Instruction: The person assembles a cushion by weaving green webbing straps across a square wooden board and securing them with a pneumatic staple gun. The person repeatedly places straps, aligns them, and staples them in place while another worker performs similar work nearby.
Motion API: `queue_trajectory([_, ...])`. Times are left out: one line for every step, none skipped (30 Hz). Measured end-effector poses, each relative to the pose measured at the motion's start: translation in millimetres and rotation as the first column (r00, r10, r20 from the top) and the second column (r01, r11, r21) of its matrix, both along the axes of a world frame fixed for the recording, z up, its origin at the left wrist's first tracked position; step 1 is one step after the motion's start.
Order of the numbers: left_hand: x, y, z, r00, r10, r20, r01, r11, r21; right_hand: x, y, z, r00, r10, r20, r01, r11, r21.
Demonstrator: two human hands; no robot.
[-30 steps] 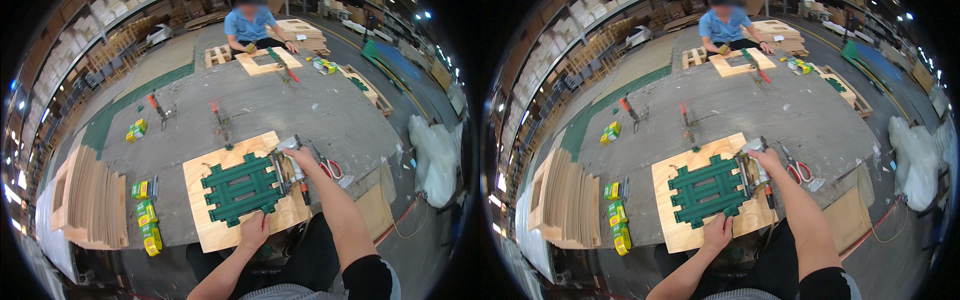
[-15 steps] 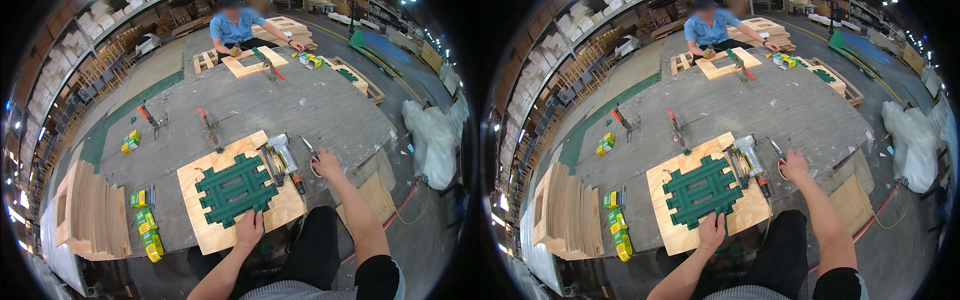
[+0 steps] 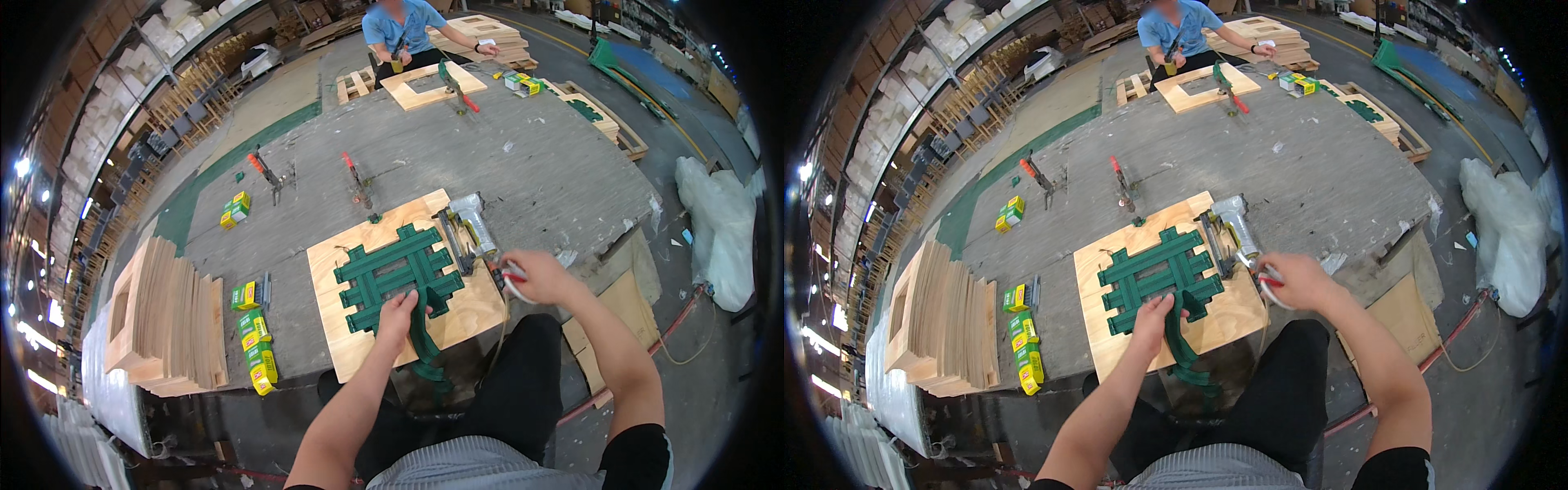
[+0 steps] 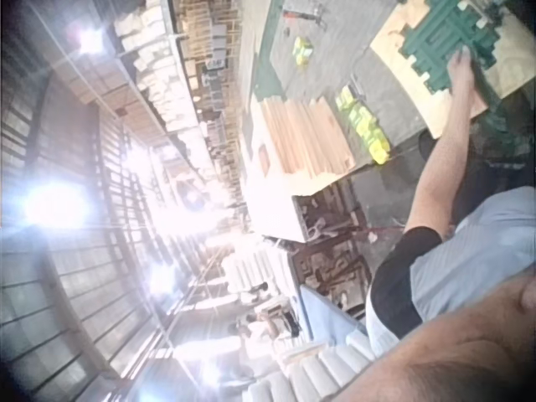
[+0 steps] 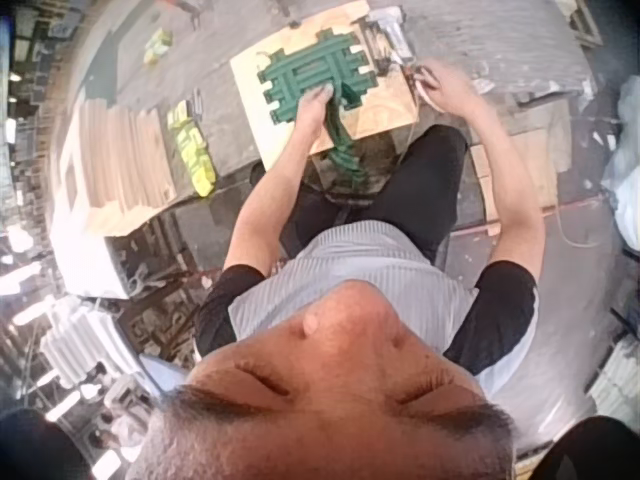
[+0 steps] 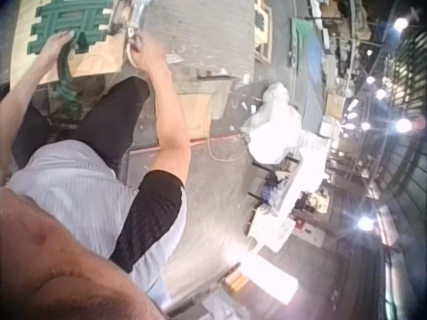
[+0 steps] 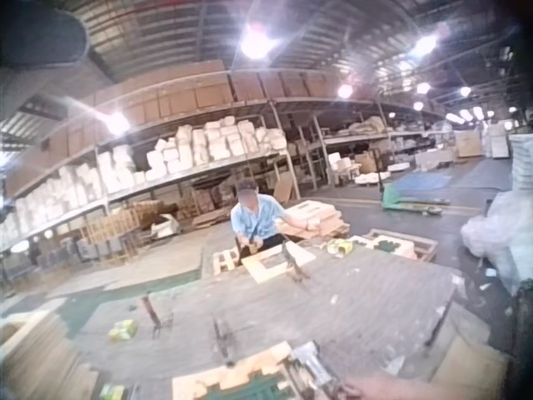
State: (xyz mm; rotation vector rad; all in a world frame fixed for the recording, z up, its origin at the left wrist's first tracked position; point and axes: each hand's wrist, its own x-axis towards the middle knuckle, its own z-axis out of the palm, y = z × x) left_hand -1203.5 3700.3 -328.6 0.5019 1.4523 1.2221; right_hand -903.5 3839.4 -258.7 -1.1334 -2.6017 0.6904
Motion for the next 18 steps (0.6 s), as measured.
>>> queue_trajectory([-2, 2, 12, 0.990, -0.044, 0.134, 0.046, 0.999, -0.009, -2, -11, 6, 0.995, 0.067, 0.078, -0.070, 0.997, 0.042])
queue_trajectory([-8, 4, 16, 0.988, -0.047, 0.147, 0.047, 0.999, 0.002, -3, -18, 9, 0.979, 0.135, 0.153, -0.150, 0.985, 0.089])
queue_trajectory([-13, 5, 20, 0.986, -0.046, 0.158, 0.045, 0.999, 0.011, -11, -24, 9, 0.961, 0.201, 0.189, -0.228, 0.965, 0.132])
queue_trajectory([-19, 5, 24, 0.985, -0.042, 0.167, 0.039, 0.999, 0.019, -19, -26, 11, 0.940, 0.238, 0.243, -0.276, 0.952, 0.134])
queue_trajectory([-14, 8, 28, 0.984, -0.022, 0.178, 0.021, 1.000, 0.007, -22, -28, 10, 0.917, 0.257, 0.306, -0.306, 0.944, 0.125])
queue_trajectory([-11, 10, 31, 0.986, -0.057, 0.155, 0.054, 0.998, 0.019, -25, -29, 9, 0.888, 0.276, 0.367, -0.338, 0.934, 0.114])
queue_trajectory([-8, 11, 35, 0.987, -0.089, 0.131, 0.086, 0.996, 0.029, -29, -27, 9, 0.863, 0.309, 0.399, -0.380, 0.918, 0.111])
queue_trajectory([-7, 10, 37, 0.988, -0.117, 0.105, 0.114, 0.993, 0.039, -33, -25, 8, 0.851, 0.334, 0.405, -0.411, 0.904, 0.118])
queue_trajectory([-5, 9, 39, 0.987, -0.122, 0.107, 0.118, 0.992, 0.039, -37, -24, 7, 0.838, 0.360, 0.411, -0.442, 0.888, 0.125])
queue_trajectory([-4, 8, 41, 0.986, -0.126, 0.109, 0.123, 0.992, 0.038, -41, -22, 6, 0.824, 0.385, 0.417, -0.473, 0.871, 0.131])
queue_trajectory([-5, 7, 42, 0.986, -0.129, 0.109, 0.126, 0.991, 0.039, -45, -21, 5, 0.812, 0.401, 0.425, -0.493, 0.860, 0.131])
queue_trajectory([-5, 5, 43, 0.985, -0.129, 0.111, 0.125, 0.991, 0.042, -50, -20, 4, 0.800, 0.416, 0.433, -0.513, 0.849, 0.131])
queue_trajectory([-5, 2, 43, 0.985, -0.129, 0.114, 0.124, 0.991, 0.045, -53, -19, 3, 0.787, 0.431, 0.441, -0.531, 0.837, 0.131])
queue_trajectory([-7, -3, 42, 0.986, -0.123, 0.113, 0.119, 0.992, 0.046, -57, -18, 0, 0.787, 0.450, 0.421, -0.546, 0.826, 0.139])
queue_trajectory([-8, -6, 41, 0.988, -0.114, 0.102, 0.109, 0.993, 0.053, -61, -18, -2, 0.786, 0.469, 0.402, -0.561, 0.815, 0.146])
queue_trajectory([-8, -9, 40, 0.990, -0.104, 0.091, 0.099, 0.993, 0.059, -64, -18, -4, 0.785, 0.487, 0.382, -0.574, 0.804, 0.154])
queue_trajectory([-5, -10, 39, 0.990, -0.103, 0.091, 0.098, 0.993, 0.064, -60, -16, -9, 0.774, 0.504, 0.384, -0.592, 0.792, 0.153])
queue_trajectory([-3, -12, 39, 0.988, -0.106, 0.108, 0.100, 0.993, 0.058, -55, -14, -14, 0.762, 0.520, 0.386, -0.608, 0.779, 0.152])
